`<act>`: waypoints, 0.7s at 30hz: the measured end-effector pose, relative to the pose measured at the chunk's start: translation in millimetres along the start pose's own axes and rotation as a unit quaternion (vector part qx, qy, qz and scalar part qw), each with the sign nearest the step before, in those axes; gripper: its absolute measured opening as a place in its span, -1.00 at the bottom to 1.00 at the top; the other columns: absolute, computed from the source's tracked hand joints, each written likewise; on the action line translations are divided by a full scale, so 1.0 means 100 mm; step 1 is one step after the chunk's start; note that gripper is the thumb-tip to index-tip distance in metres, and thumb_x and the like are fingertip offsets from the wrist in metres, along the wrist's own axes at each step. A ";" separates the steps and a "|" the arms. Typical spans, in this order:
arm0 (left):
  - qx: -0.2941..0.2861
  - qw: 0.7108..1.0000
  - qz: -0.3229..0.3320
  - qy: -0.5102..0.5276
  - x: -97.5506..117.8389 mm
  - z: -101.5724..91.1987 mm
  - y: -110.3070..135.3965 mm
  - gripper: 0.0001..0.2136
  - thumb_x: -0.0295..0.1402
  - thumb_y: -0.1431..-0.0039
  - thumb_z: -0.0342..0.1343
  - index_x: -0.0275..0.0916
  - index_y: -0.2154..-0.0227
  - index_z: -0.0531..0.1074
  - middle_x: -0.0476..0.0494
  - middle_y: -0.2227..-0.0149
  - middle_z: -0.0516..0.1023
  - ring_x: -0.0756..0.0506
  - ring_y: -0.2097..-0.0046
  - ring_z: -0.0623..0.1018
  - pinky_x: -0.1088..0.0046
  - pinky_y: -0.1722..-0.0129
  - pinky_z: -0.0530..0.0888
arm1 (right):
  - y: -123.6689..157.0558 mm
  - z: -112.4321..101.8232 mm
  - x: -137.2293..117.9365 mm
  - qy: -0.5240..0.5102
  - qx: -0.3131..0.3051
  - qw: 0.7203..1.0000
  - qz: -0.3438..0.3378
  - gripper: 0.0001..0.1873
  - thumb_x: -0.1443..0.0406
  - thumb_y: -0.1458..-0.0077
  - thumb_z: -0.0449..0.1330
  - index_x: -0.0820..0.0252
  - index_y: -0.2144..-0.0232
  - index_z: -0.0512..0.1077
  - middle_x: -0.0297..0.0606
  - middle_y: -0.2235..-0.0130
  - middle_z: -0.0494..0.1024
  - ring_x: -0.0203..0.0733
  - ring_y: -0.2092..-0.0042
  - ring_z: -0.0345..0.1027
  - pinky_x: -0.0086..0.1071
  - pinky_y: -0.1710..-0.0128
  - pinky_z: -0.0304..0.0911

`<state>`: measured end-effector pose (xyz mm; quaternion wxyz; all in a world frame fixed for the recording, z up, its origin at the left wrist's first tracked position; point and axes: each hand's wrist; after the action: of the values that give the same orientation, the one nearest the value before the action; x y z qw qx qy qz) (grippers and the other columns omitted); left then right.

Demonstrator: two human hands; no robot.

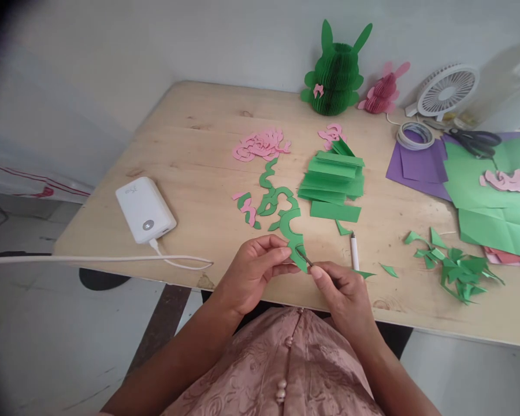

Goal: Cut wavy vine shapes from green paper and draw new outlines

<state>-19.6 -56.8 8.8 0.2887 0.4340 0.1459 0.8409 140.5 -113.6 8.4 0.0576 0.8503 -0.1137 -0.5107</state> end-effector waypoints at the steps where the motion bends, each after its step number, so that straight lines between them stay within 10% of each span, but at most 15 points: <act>1: 0.000 1.000 0.000 0.000 0.00 0.00 0.00 -0.80 -0.35 0.16 0.34 -0.32 0.55 0.43 -0.01 0.53 0.52 0.02 0.46 0.53 0.43 0.31 0.53 | 0.00 0.00 0.00 0.001 0.000 1.000 0.000 -0.61 0.05 -0.10 0.13 0.19 0.47 0.60 -0.33 0.55 0.48 -0.27 0.50 0.25 -0.47 0.53 0.12; 21: -0.007 1.000 -0.005 0.017 -0.02 0.00 -0.01 -0.77 -0.33 0.18 0.36 -0.31 0.54 0.42 -0.01 0.53 0.54 0.01 0.47 0.54 0.40 0.28 0.52 | -0.01 0.04 0.03 -0.033 0.019 0.999 0.007 -0.65 0.07 -0.07 0.16 0.17 0.46 0.62 -0.29 0.50 0.57 -0.14 0.44 0.40 -0.39 0.47 0.28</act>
<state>-18.4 -57.1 7.3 0.2938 0.4172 0.1471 0.8474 139.0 -113.0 3.9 0.0411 0.8331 -0.1315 -0.5357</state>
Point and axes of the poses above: each hand's wrist, its own y-axis away from the middle knuckle, its own z-axis out of the palm, x = y × z
